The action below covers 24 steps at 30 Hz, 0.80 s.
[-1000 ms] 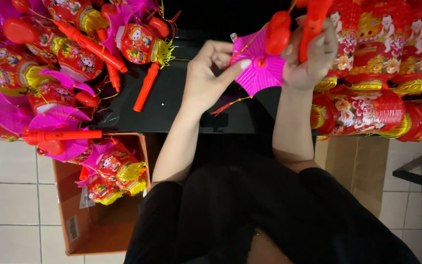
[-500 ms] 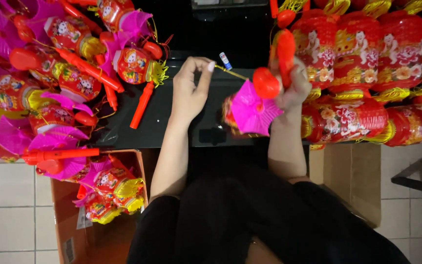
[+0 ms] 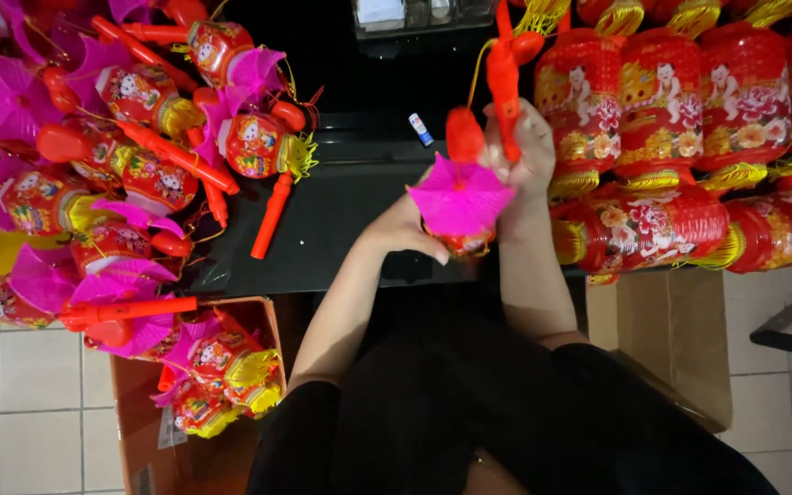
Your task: Assembling decorative lanterns by attaching plastic handles to the lantern bodies.
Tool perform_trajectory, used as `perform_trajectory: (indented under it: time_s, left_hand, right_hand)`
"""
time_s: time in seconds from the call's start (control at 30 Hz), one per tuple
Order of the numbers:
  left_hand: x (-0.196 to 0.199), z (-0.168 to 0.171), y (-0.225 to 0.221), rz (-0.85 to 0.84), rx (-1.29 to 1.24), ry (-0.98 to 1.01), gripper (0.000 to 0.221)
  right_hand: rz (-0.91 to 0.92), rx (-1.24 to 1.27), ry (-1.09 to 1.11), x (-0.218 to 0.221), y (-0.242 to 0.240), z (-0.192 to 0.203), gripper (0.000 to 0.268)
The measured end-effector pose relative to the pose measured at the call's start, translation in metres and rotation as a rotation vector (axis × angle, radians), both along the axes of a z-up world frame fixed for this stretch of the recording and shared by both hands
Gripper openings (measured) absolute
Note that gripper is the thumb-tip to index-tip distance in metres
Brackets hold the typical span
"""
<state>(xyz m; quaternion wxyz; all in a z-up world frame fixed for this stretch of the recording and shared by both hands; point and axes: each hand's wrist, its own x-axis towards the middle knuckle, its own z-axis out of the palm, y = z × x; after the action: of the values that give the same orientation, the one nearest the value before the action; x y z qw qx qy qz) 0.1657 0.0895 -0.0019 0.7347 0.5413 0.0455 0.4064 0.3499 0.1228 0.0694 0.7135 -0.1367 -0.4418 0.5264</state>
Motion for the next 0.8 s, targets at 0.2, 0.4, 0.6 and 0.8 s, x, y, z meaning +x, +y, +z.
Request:
perform_trajectory:
  time_s: [0.2, 0.4, 0.6, 0.8]
  left_hand:
    - [-0.018, -0.024, 0.02, 0.074, -0.298, -0.032, 0.083]
    - [-0.051, -0.066, 0.06, 0.295, -0.457, -0.274, 0.057]
    - [-0.039, -0.061, 0.047, 0.252, -0.48, -0.273, 0.055]
    - [-0.039, -0.05, 0.04, 0.214, -0.479, -0.272, 0.062]
  right_hand:
    - [-0.249, -0.243, 0.088, 0.001, 0.009, -0.022, 0.044]
    - [-0.107, -0.411, -0.175, -0.012, 0.002, -0.048, 0.031]
    - [0.189, -0.493, -0.009, -0.013, 0.011, -0.083, 0.056]
    - [0.06, -0.443, -0.061, -0.026, -0.008, -0.051, 0.058]
